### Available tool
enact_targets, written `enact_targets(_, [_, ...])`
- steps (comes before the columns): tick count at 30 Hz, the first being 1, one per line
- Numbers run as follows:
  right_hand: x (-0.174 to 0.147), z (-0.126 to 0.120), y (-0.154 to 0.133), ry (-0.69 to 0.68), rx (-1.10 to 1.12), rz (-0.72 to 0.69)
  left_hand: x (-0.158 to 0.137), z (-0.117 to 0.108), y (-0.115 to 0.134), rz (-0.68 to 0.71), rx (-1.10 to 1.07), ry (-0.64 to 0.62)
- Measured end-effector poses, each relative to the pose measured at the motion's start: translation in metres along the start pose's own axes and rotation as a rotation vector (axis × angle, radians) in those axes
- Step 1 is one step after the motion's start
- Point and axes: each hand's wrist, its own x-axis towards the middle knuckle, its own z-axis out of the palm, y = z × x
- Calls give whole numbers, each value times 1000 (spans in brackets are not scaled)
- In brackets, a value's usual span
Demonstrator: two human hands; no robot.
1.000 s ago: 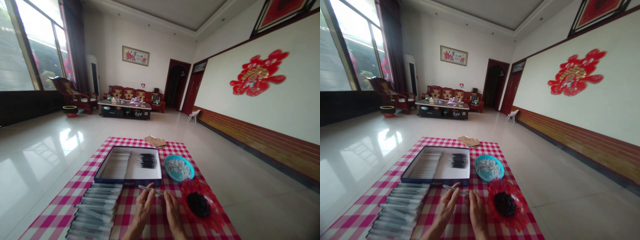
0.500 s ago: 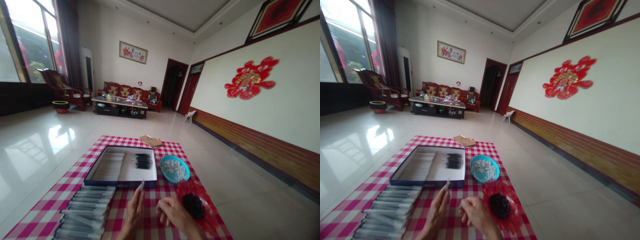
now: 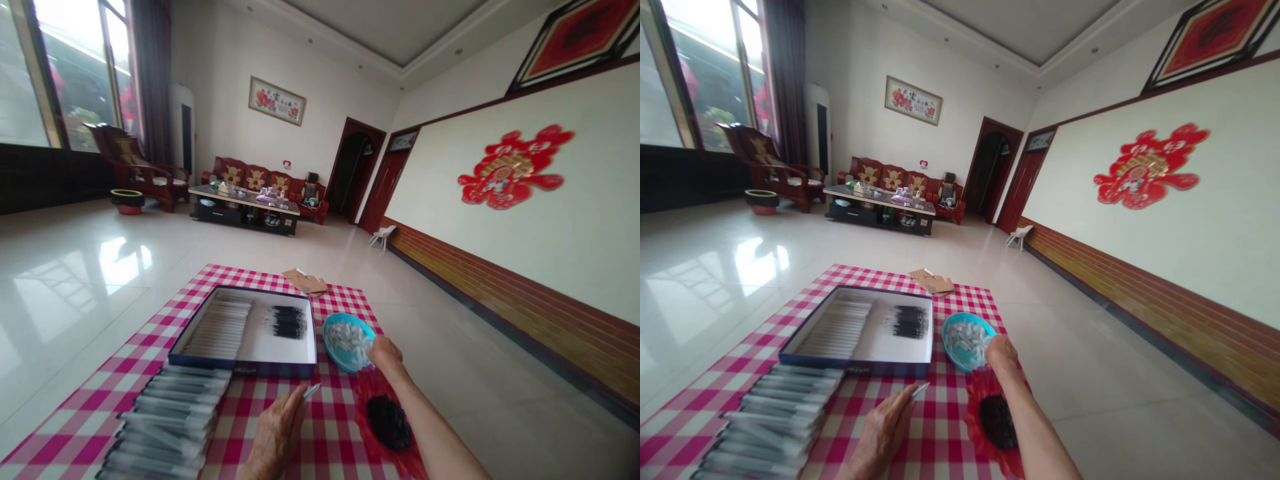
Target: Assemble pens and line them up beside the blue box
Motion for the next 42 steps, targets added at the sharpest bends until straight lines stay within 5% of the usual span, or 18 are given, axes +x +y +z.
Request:
enact_targets(7, [5,7,-18,-145,6,115,1,-1,3,-13,1,-40])
enact_targets(13, [-18,-15,-20,-26,243,-146,0,-1,3,-16,-18,-35])
enact_targets(19, [-98,-20,-41,-40,628,-328,-2,1,0,4,-44,13])
enact_targets(24, [-156,6,-57,-268,1296,-161,-1,-3,2,1,-70,-31])
enact_targets(28, [-168,29,-63,-232,1525,-22,0,-9,7,4,-77,-102])
enact_targets(34, [-173,35,-65,-176,1566,23,2,-11,11,-1,-73,-154])
enact_targets(42, [-177,25,-60,-65,1298,-90,3,-13,10,29,-102,-165])
